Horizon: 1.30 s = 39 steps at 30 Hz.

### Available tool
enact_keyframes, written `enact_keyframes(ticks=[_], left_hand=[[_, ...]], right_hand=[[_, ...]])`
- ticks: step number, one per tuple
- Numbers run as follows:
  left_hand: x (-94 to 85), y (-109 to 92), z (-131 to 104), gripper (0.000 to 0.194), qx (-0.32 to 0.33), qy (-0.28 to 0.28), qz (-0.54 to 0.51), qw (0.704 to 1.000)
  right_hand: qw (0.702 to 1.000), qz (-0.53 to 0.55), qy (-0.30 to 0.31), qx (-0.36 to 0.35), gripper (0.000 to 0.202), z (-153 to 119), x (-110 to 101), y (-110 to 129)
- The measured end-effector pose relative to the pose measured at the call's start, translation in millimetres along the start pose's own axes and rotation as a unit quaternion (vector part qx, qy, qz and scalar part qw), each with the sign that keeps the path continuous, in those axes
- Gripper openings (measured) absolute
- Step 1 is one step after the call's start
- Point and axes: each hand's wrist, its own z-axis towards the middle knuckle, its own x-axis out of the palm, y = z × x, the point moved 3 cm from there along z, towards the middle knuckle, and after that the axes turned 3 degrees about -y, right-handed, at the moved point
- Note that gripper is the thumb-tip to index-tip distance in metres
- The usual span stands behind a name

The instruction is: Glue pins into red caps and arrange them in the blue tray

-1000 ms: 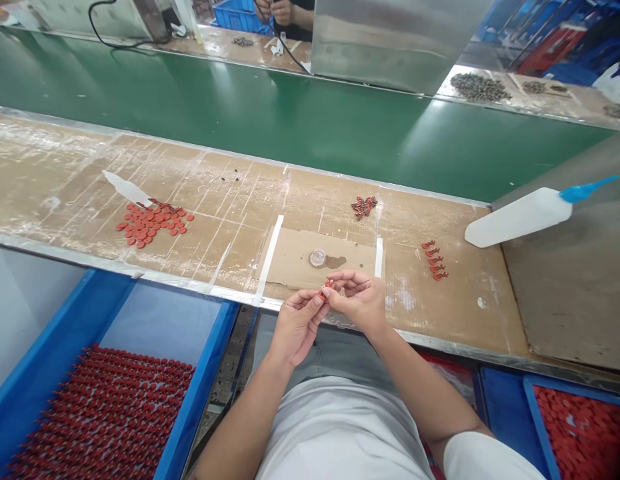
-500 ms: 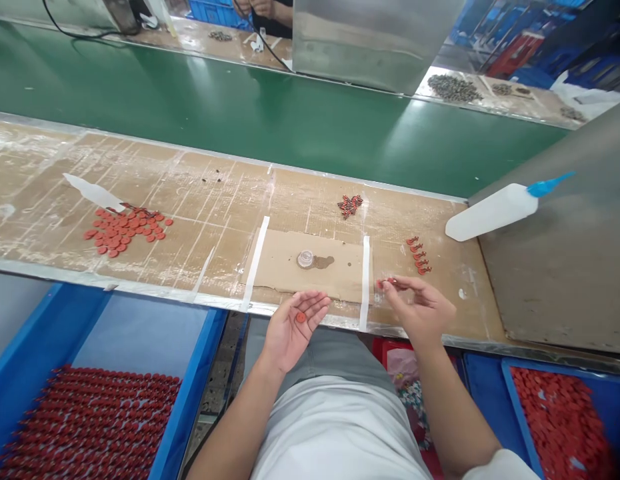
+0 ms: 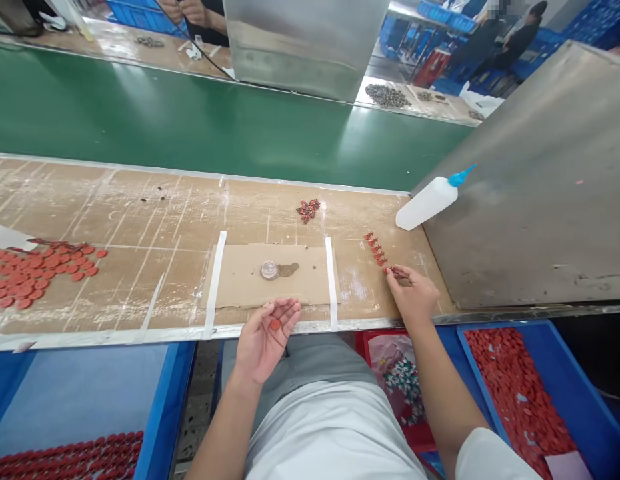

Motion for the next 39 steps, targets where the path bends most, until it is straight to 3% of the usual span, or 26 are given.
enact_keyframes(ticks=[7,12,14,17,21,24,29,34,39], left_hand=[[2.2,1.0,1.3,0.023,-0.008,0.011,-0.010,1.000],[10.5,3.7,-1.2,0.031,-0.013,0.031,-0.015,0.999],[15.2,5.0,-2.9,0.036,-0.018,0.042,-0.019,0.999],[22.7,6.7,-5.2,0.042,-0.019,0.059,-0.022,0.998],[31.9,8.4,-10.6,0.047,-0.018,0.086,-0.029,0.996],[34.7,8.2,-16.6,0.048,-0.013,0.097,-0.030,0.995],[30.8,3.2,-22.3,0.050,-0.001,0.099,-0.041,0.994],[27.5,-1.7,-21.9,0.051,0.003,0.101,-0.050,0.994],[23.9,-0.8,-23.0,0.043,0.017,0.097,-0.018,0.995]], right_hand=[[1.000,0.014,0.017,-0.001,0.029,-0.2,6.3,-3.9],[0.999,-0.014,-0.023,0.032,0.034,-2.1,-13.8,8.0],[0.999,-0.003,-0.037,0.025,0.029,-7.6,-29.6,29.2],[0.991,0.114,0.023,-0.066,0.020,-23.0,-48.1,80.8],[0.911,0.311,0.154,-0.222,0.035,-49.0,-48.4,152.3],[0.875,0.361,0.211,-0.244,0.030,-59.6,-32.7,180.4],[0.865,0.377,0.232,-0.236,0.025,-65.2,-15.8,192.3],[0.859,0.374,0.255,-0.240,0.025,-66.1,-13.1,196.5],[0.861,0.407,0.240,-0.189,0.026,-57.7,-15.0,198.1]])
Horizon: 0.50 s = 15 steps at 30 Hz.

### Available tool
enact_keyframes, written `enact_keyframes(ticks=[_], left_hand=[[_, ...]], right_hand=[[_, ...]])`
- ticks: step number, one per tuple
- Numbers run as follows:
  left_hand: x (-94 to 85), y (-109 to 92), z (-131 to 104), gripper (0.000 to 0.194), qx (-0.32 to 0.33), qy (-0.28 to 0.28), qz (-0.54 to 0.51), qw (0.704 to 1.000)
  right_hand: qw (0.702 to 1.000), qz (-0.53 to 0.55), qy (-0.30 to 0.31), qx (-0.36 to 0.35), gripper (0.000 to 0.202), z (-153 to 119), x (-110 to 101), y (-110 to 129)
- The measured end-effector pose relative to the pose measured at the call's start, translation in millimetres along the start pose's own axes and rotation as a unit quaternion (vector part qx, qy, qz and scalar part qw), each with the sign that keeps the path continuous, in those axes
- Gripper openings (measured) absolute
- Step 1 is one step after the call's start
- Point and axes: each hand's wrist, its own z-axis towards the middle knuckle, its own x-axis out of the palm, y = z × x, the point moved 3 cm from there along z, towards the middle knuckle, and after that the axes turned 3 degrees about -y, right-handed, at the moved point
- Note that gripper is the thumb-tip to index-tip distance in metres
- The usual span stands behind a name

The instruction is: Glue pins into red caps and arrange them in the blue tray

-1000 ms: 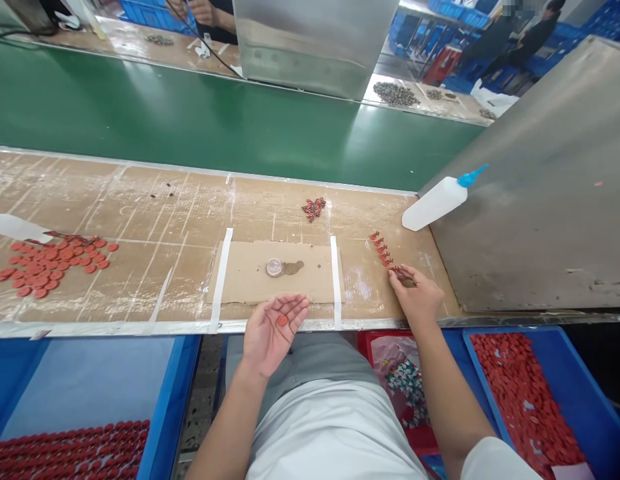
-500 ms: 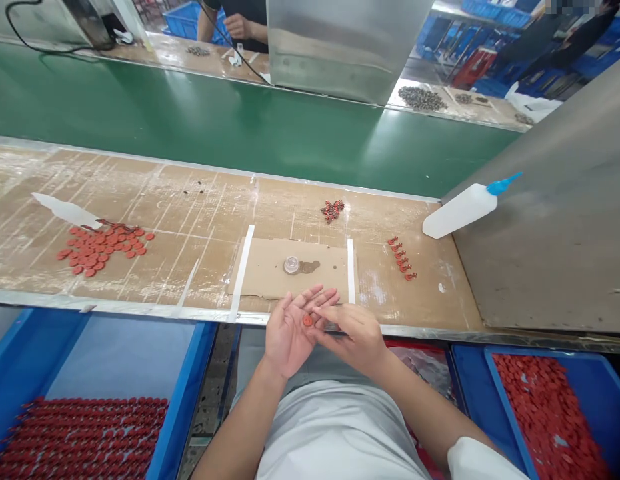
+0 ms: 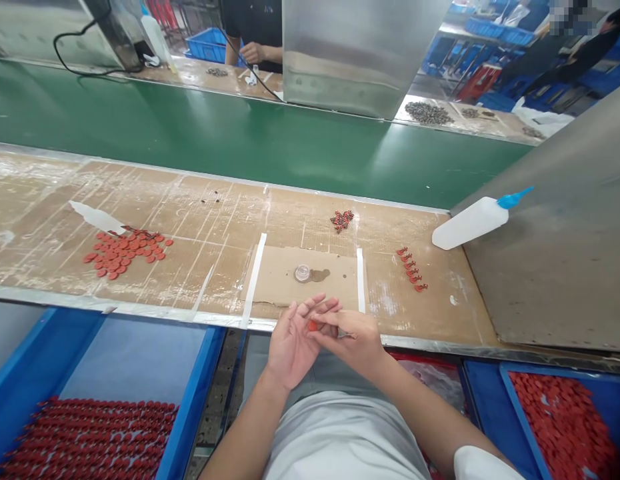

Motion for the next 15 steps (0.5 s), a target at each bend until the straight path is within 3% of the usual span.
enact_keyframes(ticks=[6,15], left_hand=[[-14.3,-1.2,-6.1,0.032,0.027,-0.036,0.114,0.992],[-35.9,-8.4,-8.4,0.033,0.012,-0.042,0.112,0.993]], right_hand=[[0.997,-0.061,-0.022,-0.030,0.023,8.7,-8.0,2.0],[0.992,-0.043,-0.003,-0.119,0.021,14.3,-1.6,8.0]])
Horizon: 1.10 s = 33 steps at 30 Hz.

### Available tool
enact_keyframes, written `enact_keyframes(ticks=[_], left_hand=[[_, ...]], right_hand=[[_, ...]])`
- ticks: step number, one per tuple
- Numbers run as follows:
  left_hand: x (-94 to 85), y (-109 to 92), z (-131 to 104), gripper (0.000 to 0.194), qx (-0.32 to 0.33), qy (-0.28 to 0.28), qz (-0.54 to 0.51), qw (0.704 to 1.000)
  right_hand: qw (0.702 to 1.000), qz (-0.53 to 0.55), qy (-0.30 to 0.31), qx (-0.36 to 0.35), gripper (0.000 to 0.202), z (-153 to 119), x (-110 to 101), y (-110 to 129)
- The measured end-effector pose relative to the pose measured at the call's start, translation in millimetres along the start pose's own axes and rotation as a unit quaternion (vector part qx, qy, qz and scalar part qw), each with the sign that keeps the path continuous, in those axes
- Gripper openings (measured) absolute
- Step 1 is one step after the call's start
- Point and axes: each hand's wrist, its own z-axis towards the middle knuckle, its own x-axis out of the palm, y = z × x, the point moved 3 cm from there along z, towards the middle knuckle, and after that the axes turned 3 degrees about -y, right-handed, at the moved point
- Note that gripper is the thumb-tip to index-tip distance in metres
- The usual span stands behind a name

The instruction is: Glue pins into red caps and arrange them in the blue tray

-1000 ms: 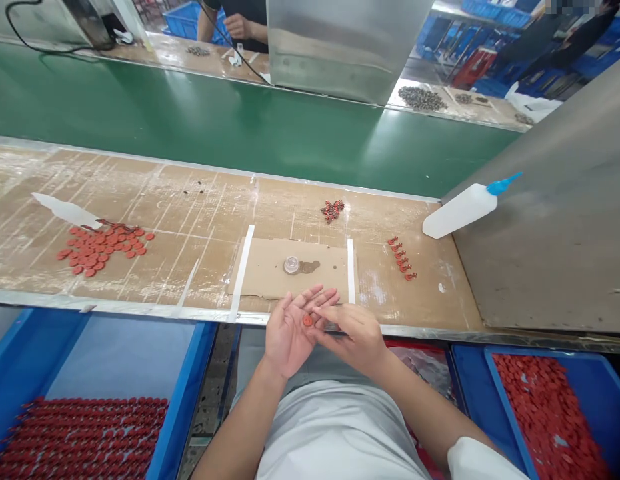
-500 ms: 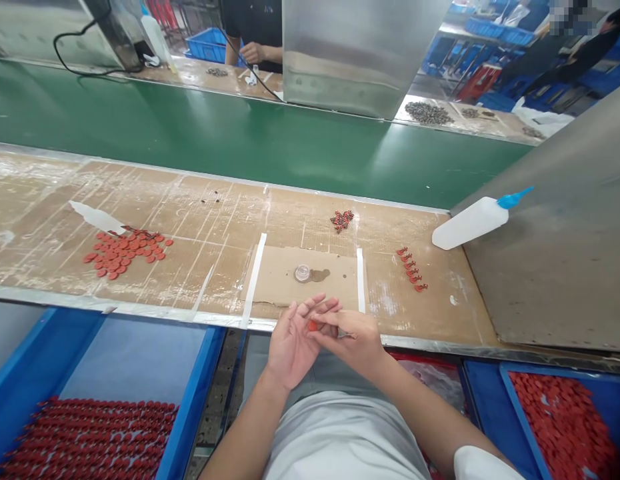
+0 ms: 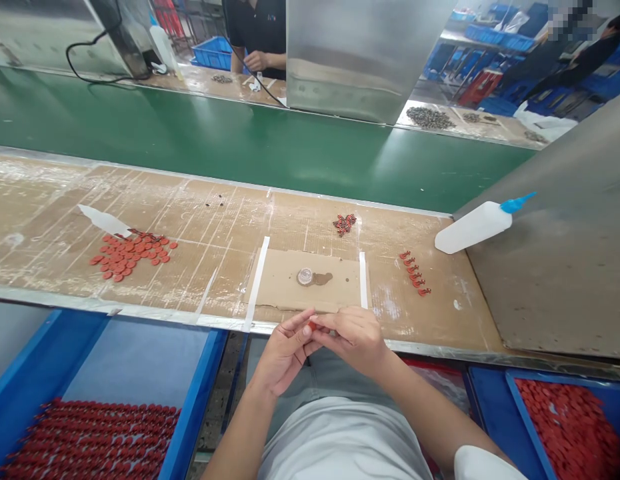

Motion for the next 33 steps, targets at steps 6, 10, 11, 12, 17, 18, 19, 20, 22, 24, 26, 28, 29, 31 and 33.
enact_keyframes(ticks=[6,10,11,12,17,18,19,20,22,24,26,28,29,31,33], left_hand=[[-15.1,-2.2,-1.3,0.029,0.015,-0.020,-0.014,1.000],[-23.5,-11.2,-2.3,0.022,0.053,-0.061,-0.033,0.996],[-25.0,-13.4,-2.7,0.022,0.060,-0.068,-0.037,0.995],[-26.4,-15.3,-3.2,0.022,0.066,-0.076,-0.039,0.994],[-31.6,-19.2,-5.7,0.026,0.090,-0.103,-0.033,0.990],[-32.7,-19.6,-6.1,0.025,0.099,-0.106,-0.029,0.989],[-34.1,-20.2,-6.4,0.025,0.112,-0.108,-0.028,0.987],[-35.6,-20.9,-6.7,0.024,0.125,-0.111,-0.028,0.986],[-39.2,-22.7,-7.4,0.024,0.152,-0.114,-0.033,0.981],[-42.9,-24.4,-7.9,0.025,0.165,-0.118,-0.043,0.978],[-45.8,-26.1,-7.9,0.027,0.168,-0.122,-0.056,0.977],[-47.0,-27.6,-7.1,0.027,0.163,-0.126,-0.065,0.976],[-46.8,-28.3,-6.3,0.027,0.161,-0.126,-0.069,0.976],[-45.2,-29.6,-4.2,0.027,0.158,-0.124,-0.073,0.977],[-42.7,-30.4,-1.6,0.027,0.155,-0.121,-0.080,0.977]], right_hand=[[0.997,0.062,0.025,0.031,0.033,12.7,-4.3,-0.1],[0.962,0.024,-0.104,0.249,0.024,31.7,-13.1,-53.2],[0.953,0.006,-0.121,0.278,0.027,38.3,-13.6,-70.8],[0.949,-0.008,-0.118,0.294,0.029,45.9,-12.5,-88.7],[0.939,-0.114,-0.080,0.315,0.030,81.1,-4.1,-165.0],[0.937,-0.129,-0.074,0.316,0.031,85.9,-2.0,-175.0],[0.935,-0.141,-0.070,0.318,0.031,89.6,0.1,-183.3],[0.933,-0.149,-0.066,0.321,0.033,92.4,2.2,-190.3],[0.929,-0.151,-0.056,0.332,0.035,95.9,5.5,-201.3],[0.927,-0.147,-0.031,0.345,0.034,97.9,7.3,-209.2],[0.923,-0.152,0.007,0.353,0.029,99.8,7.0,-214.3],[0.922,-0.161,0.041,0.349,0.027,101.6,4.9,-215.5],[0.924,-0.164,0.053,0.342,0.027,102.3,3.6,-214.6],[0.930,-0.160,0.071,0.323,0.029,102.5,1.5,-210.1],[0.937,-0.156,0.088,0.299,0.029,100.6,0.9,-203.4]])
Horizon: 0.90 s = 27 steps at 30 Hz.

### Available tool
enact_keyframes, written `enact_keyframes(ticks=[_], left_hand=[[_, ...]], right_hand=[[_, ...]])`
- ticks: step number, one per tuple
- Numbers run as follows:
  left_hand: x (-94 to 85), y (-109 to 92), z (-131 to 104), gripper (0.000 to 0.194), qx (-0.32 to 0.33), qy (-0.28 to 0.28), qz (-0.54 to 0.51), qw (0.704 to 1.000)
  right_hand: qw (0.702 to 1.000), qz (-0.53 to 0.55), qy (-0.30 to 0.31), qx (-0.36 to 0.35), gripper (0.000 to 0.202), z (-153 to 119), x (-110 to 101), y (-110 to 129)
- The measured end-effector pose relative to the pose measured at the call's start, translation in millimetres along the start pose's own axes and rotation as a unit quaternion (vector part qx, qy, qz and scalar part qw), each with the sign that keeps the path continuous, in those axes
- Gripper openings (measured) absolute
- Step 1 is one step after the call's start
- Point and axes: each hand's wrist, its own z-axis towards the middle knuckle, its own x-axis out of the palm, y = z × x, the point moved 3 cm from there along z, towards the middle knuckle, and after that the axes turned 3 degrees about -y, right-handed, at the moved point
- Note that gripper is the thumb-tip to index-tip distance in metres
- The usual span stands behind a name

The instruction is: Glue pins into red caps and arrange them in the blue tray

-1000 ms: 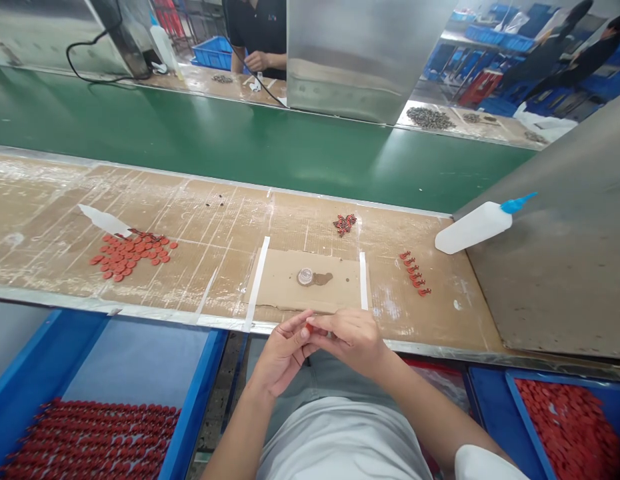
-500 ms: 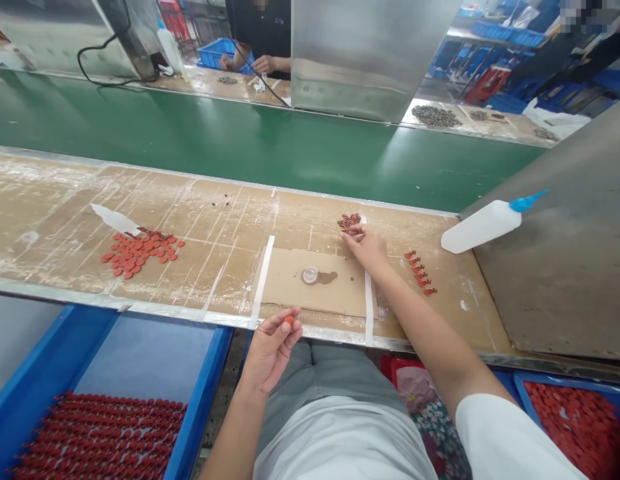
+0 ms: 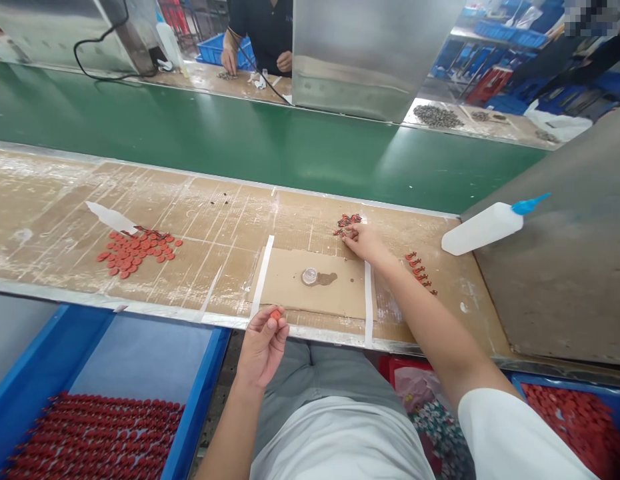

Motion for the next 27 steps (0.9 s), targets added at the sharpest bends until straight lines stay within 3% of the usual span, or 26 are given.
enact_keyframes(ticks=[8,14,20,22,27], left_hand=[[8.2,0.6,4.7,0.028,-0.023,0.005,-0.025,0.999],[12.9,-4.6,11.2,0.022,-0.029,0.015,-0.037,0.999],[14.3,2.3,24.5,0.026,0.024,0.016,0.002,1.000],[14.6,6.4,28.0,0.027,0.045,0.025,0.025,0.998],[14.1,10.6,30.9,0.024,0.079,0.028,0.027,0.996]], right_hand=[[0.999,0.028,-0.018,-0.014,0.019,-20.1,-5.0,3.2],[0.992,0.117,-0.040,-0.017,0.023,-36.1,-9.4,7.8],[0.932,0.352,-0.086,0.016,0.033,-82.6,-0.8,46.5],[0.926,0.367,-0.085,0.005,0.029,-96.3,2.8,63.7],[0.947,0.291,-0.117,-0.069,0.019,-108.8,9.6,87.8]])
